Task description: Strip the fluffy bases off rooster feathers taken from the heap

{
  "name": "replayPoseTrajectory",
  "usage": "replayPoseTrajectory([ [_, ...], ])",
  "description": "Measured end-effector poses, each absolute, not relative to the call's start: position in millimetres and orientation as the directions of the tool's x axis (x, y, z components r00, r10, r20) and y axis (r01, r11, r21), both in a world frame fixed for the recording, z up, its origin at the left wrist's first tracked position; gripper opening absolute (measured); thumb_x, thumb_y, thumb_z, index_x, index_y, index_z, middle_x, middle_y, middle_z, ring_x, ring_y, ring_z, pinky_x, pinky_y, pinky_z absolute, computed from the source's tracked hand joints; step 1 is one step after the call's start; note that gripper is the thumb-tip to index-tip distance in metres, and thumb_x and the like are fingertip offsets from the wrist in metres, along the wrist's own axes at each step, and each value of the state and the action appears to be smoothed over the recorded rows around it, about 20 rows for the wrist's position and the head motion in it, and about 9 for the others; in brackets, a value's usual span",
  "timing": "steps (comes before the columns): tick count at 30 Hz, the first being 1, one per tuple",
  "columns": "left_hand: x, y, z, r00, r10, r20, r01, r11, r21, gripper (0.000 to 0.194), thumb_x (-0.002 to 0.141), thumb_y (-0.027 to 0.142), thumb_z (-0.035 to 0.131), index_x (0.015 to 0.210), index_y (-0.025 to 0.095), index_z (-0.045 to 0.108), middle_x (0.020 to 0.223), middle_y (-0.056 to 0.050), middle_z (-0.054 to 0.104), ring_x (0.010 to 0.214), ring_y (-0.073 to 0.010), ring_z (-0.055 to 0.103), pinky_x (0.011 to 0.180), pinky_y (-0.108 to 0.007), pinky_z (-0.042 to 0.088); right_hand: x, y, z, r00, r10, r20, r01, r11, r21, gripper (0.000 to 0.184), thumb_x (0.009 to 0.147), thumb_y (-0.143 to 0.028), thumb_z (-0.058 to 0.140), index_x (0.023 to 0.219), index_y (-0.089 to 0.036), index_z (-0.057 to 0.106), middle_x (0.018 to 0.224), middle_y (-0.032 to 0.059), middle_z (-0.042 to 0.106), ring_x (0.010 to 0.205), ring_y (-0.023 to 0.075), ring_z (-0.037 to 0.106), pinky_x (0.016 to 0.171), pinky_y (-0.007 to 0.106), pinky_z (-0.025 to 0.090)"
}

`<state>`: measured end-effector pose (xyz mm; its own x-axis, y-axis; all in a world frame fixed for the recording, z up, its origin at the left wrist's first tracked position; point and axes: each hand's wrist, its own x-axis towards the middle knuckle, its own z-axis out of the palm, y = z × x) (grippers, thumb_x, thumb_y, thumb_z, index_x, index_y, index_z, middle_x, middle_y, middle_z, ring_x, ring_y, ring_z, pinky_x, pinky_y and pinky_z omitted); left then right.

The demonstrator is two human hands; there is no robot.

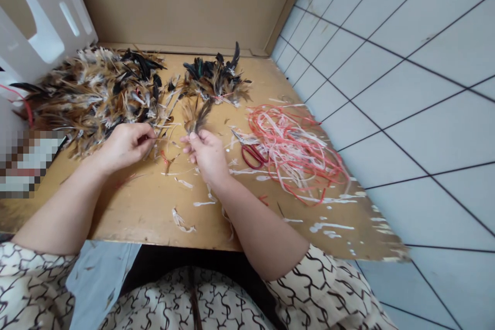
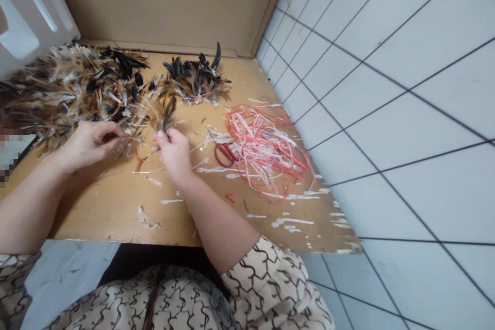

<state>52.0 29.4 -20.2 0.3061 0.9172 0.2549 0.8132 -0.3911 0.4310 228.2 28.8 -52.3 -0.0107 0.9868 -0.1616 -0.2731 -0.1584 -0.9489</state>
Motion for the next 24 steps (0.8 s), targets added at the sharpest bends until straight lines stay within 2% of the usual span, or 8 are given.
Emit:
replayPoseTrajectory([
  [6,61,24,-23,0.345,0.884,0.314,0.854,-0.435,0.286,0.017,0.068,0.022,0.044,0.065,0.021,0.061,0.066,-0.004,0.064,0.061,-0.0166,0.057,0.059,-0.026,0.041,222,21,-48,-0.137,0.968,-0.211,-0.197,-0.235,-0.952,0.016,0.081,-0.014,0.048,0.065,-0.016,0.049,0.062,-0.0021,0.060,0.037,0.0027,0.048,0.032,0.013,0.027],
  [9,63,23,-24,0.364,0.872,0.328,0.858,-0.451,0.246,0.018,0.068,0.021,0.043,0.067,0.020,0.061,0.066,-0.004,0.064,0.061,-0.0164,0.057,0.059,-0.026,0.042,220,18,-45,-0.160,0.958,-0.240,-0.178,-0.267,-0.947,0.020,0.083,-0.014,0.044,0.063,-0.017,0.048,0.054,-0.0040,0.055,0.036,0.0032,0.044,0.032,0.014,0.026],
  [13,64,22,-24,0.362,0.863,0.354,0.850,-0.461,0.254,0.018,0.069,0.022,0.043,0.068,0.020,0.061,0.066,-0.003,0.064,0.060,-0.0158,0.057,0.059,-0.026,0.042,220,19,-51,-0.147,0.973,-0.180,-0.144,-0.201,-0.969,0.022,0.081,-0.015,0.046,0.059,-0.018,0.046,0.044,-0.0080,0.044,0.034,0.0028,0.033,0.035,0.015,0.025],
  [17,64,23,-22,0.338,0.865,0.371,0.840,-0.455,0.296,0.017,0.070,0.023,0.044,0.067,0.021,0.060,0.066,-0.003,0.065,0.060,-0.0155,0.057,0.060,-0.025,0.043,222,22,-60,-0.136,0.987,-0.085,-0.092,-0.098,-0.991,0.023,0.077,-0.019,0.051,0.056,-0.018,0.043,0.044,-0.0081,0.042,0.038,0.0039,0.032,0.039,0.017,0.024],
  [24,64,25,-24,0.329,0.864,0.381,0.828,-0.458,0.324,0.018,0.070,0.023,0.044,0.065,0.021,0.061,0.069,-0.004,0.066,0.065,-0.0177,0.059,0.063,-0.027,0.045,226,24,-59,-0.207,0.978,0.016,0.151,0.048,-0.987,0.027,0.074,-0.018,0.051,0.049,-0.019,0.041,0.044,-0.0072,0.036,0.044,0.0061,0.030,0.044,0.021,0.020],
])
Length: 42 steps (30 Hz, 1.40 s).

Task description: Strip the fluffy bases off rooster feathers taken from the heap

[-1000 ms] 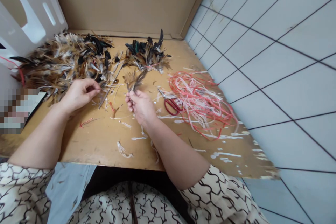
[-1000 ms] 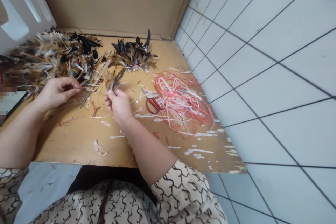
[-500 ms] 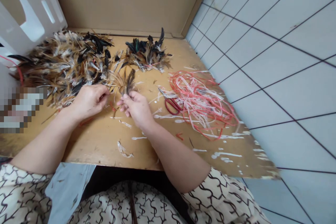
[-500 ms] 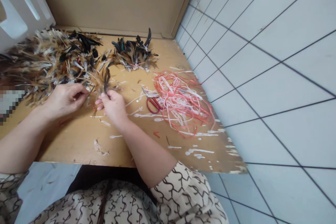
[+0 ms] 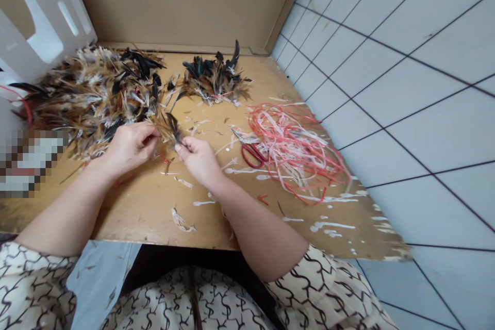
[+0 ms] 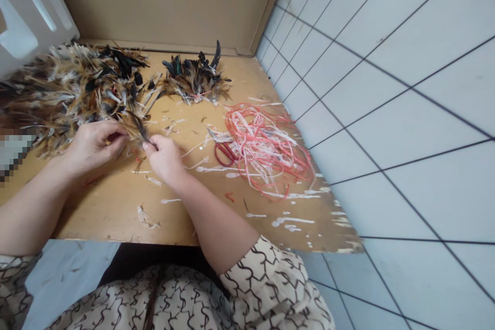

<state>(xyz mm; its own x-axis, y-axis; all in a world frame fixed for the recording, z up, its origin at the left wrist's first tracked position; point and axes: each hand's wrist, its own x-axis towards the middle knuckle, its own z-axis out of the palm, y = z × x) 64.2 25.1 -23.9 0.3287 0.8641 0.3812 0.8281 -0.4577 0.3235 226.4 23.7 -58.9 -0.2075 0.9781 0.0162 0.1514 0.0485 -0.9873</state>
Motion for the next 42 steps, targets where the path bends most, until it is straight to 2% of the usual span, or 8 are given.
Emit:
replayPoseTrajectory([
  [3,63,27,-26,0.268,0.883,0.386,0.838,-0.411,0.359,0.018,0.071,0.025,0.046,0.069,0.021,0.063,0.070,-0.004,0.066,0.065,-0.0175,0.059,0.064,-0.027,0.045,229,27,-58,-0.169,0.986,-0.005,0.136,0.018,-0.991,0.026,0.074,-0.018,0.052,0.050,-0.019,0.042,0.043,-0.0074,0.036,0.043,0.0062,0.029,0.044,0.021,0.020],
  [6,64,30,-31,0.240,0.899,0.367,0.832,-0.385,0.400,0.018,0.072,0.027,0.048,0.072,0.020,0.064,0.070,-0.004,0.065,0.063,-0.0167,0.057,0.062,-0.027,0.044,233,32,-55,-0.072,0.992,-0.108,-0.047,-0.111,-0.993,0.023,0.078,-0.021,0.049,0.054,-0.019,0.045,0.044,-0.0075,0.038,0.040,0.0056,0.029,0.042,0.020,0.021],
  [10,75,31,-40,0.368,0.902,0.224,0.804,-0.430,0.411,0.017,0.072,0.029,0.051,0.069,0.018,0.064,0.070,-0.005,0.064,0.063,-0.0163,0.057,0.060,-0.028,0.043,236,35,-47,-0.007,0.974,-0.228,-0.224,-0.224,-0.948,0.024,0.081,-0.019,0.045,0.057,-0.018,0.045,0.043,-0.0082,0.037,0.036,0.0041,0.027,0.039,0.019,0.020],
  [15,89,26,-46,0.397,0.913,0.097,0.843,-0.404,0.356,0.011,0.068,0.022,0.053,0.062,0.019,0.061,0.064,-0.003,0.062,0.057,-0.0146,0.054,0.054,-0.025,0.041,234,33,-47,-0.038,0.973,-0.229,-0.263,-0.231,-0.937,0.024,0.080,-0.018,0.049,0.056,-0.018,0.046,0.043,-0.0079,0.039,0.035,0.0034,0.028,0.038,0.018,0.022],
  [20,90,25,-47,0.428,0.898,0.103,0.837,-0.437,0.330,0.015,0.064,0.011,0.046,0.060,0.019,0.059,0.065,-0.002,0.062,0.057,-0.0139,0.054,0.056,-0.025,0.041,233,32,-49,-0.060,0.974,-0.220,-0.256,-0.228,-0.940,0.022,0.078,-0.020,0.052,0.056,-0.018,0.047,0.043,-0.0078,0.040,0.036,0.0036,0.028,0.038,0.018,0.023],
  [29,86,24,-38,0.446,0.842,0.303,0.713,-0.539,0.449,0.011,0.076,0.018,0.042,0.072,0.019,0.052,0.064,-0.001,0.057,0.059,-0.0132,0.052,0.059,-0.025,0.042,232,34,-59,-0.027,0.995,-0.094,-0.137,-0.097,-0.986,0.019,0.077,-0.022,0.050,0.058,-0.019,0.048,0.049,-0.0063,0.045,0.042,0.0052,0.034,0.041,0.018,0.026],
  [37,85,21,-42,0.469,0.770,0.434,0.693,-0.625,0.360,0.012,0.078,0.017,0.043,0.071,0.019,0.052,0.065,-0.002,0.059,0.061,-0.0134,0.054,0.059,-0.025,0.042,231,33,-62,-0.042,0.998,0.045,0.106,0.049,-0.993,0.019,0.075,-0.019,0.050,0.057,-0.020,0.043,0.053,-0.0048,0.047,0.054,0.0100,0.046,0.052,0.022,0.034],
  [42,84,22,-45,0.499,0.689,0.525,0.691,-0.682,0.239,0.013,0.080,0.014,0.043,0.074,0.018,0.054,0.065,-0.002,0.060,0.063,-0.0142,0.055,0.060,-0.025,0.043,229,31,-63,-0.122,0.991,0.060,0.194,0.083,-0.978,0.019,0.076,-0.018,0.047,0.058,-0.020,0.042,0.053,-0.0043,0.047,0.053,0.0100,0.043,0.052,0.022,0.031],
])
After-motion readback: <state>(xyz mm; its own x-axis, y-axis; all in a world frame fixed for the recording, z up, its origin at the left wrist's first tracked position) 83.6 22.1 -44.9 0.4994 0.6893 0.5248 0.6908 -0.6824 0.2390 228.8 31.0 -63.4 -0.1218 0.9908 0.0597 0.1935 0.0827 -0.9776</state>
